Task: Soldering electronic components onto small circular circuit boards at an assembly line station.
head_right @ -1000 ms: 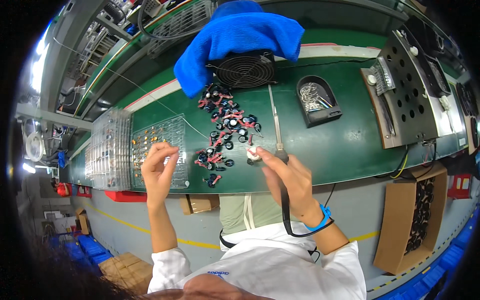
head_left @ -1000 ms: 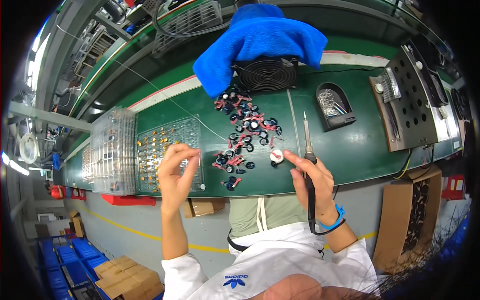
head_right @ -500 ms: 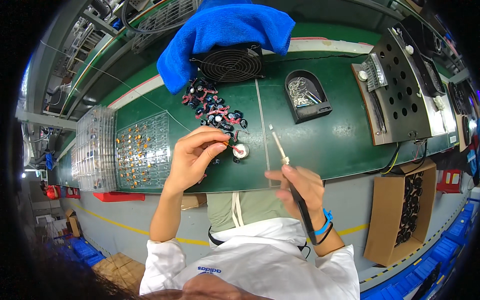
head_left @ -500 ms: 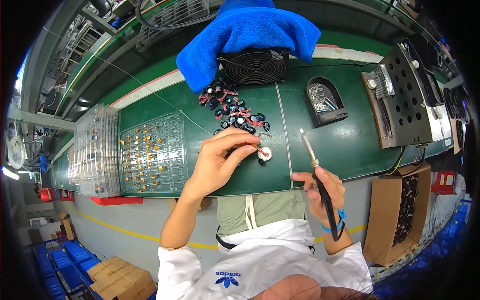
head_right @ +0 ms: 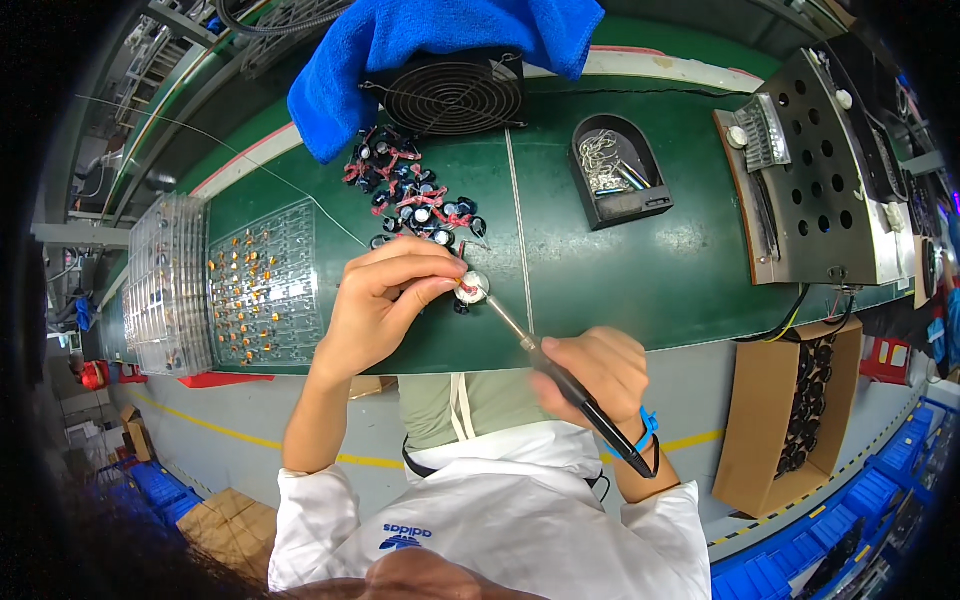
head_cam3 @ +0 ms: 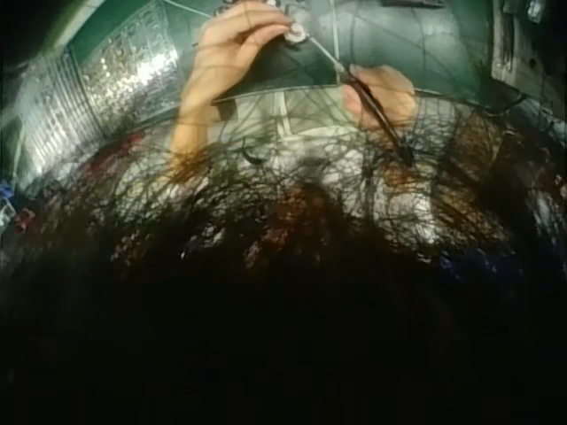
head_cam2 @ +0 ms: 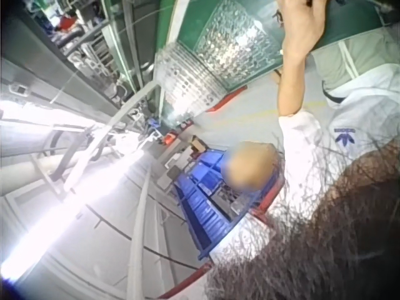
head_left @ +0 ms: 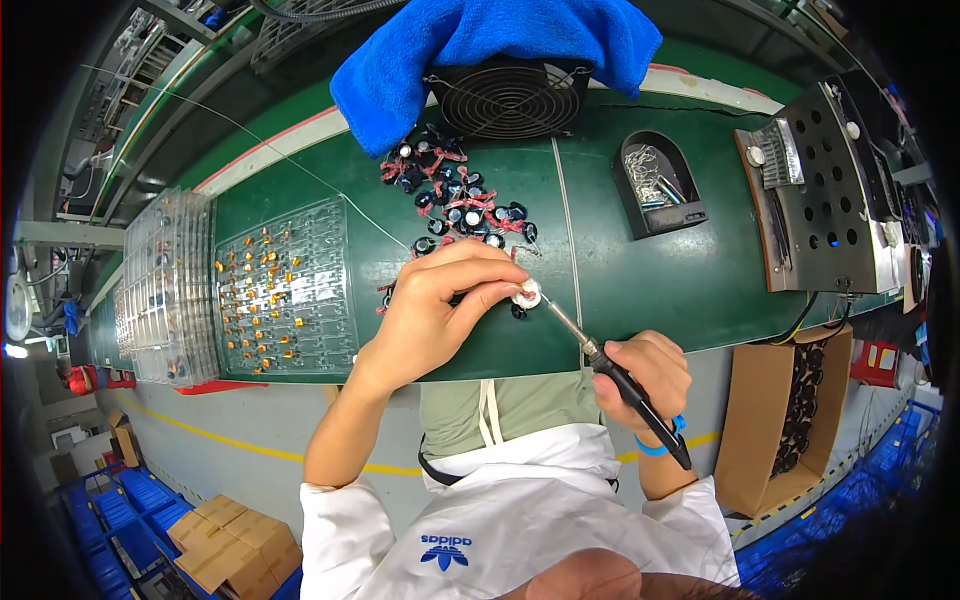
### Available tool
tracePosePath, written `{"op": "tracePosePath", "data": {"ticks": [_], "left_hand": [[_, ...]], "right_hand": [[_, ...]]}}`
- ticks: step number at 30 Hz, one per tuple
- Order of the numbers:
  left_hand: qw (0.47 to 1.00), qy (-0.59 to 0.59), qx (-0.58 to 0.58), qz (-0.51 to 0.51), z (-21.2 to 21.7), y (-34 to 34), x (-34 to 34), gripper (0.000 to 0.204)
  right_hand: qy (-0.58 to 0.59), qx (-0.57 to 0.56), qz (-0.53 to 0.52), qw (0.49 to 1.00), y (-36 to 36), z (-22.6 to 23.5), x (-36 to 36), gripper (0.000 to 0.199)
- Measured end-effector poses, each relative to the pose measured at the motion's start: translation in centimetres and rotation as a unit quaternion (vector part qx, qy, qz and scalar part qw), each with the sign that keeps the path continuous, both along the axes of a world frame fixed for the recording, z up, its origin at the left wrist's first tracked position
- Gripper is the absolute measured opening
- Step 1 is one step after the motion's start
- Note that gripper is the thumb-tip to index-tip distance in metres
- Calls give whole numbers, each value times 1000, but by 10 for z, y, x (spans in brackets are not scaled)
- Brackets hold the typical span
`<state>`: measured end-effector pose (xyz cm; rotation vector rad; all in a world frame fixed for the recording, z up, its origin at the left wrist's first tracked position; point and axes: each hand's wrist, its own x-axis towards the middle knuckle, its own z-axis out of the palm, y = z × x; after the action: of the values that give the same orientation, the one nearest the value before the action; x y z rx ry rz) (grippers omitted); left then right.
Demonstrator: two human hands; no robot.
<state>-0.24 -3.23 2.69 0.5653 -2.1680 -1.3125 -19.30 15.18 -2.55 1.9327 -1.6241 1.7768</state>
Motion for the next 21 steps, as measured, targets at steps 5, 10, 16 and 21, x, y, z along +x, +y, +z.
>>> {"op": "tracePosePath", "data": {"ticks": [5,10,16,21], "left_hand": [[1000,-8,-18,-16,-1,-2,0,15],[999,-11,-32,-10,-1,0,0,15],[999,-1,-34,0,-3,0,-2,14],[1000,-5,-30,-1,-2,-1,-2,15]], "right_hand": [[16,1,2,1000,-1,1,0,33],[21,9,11,1000,-1,1,0,33],[23,16,26,999,1,2,-2,33],[22,22,27,999,0,3,-2,34]]}}
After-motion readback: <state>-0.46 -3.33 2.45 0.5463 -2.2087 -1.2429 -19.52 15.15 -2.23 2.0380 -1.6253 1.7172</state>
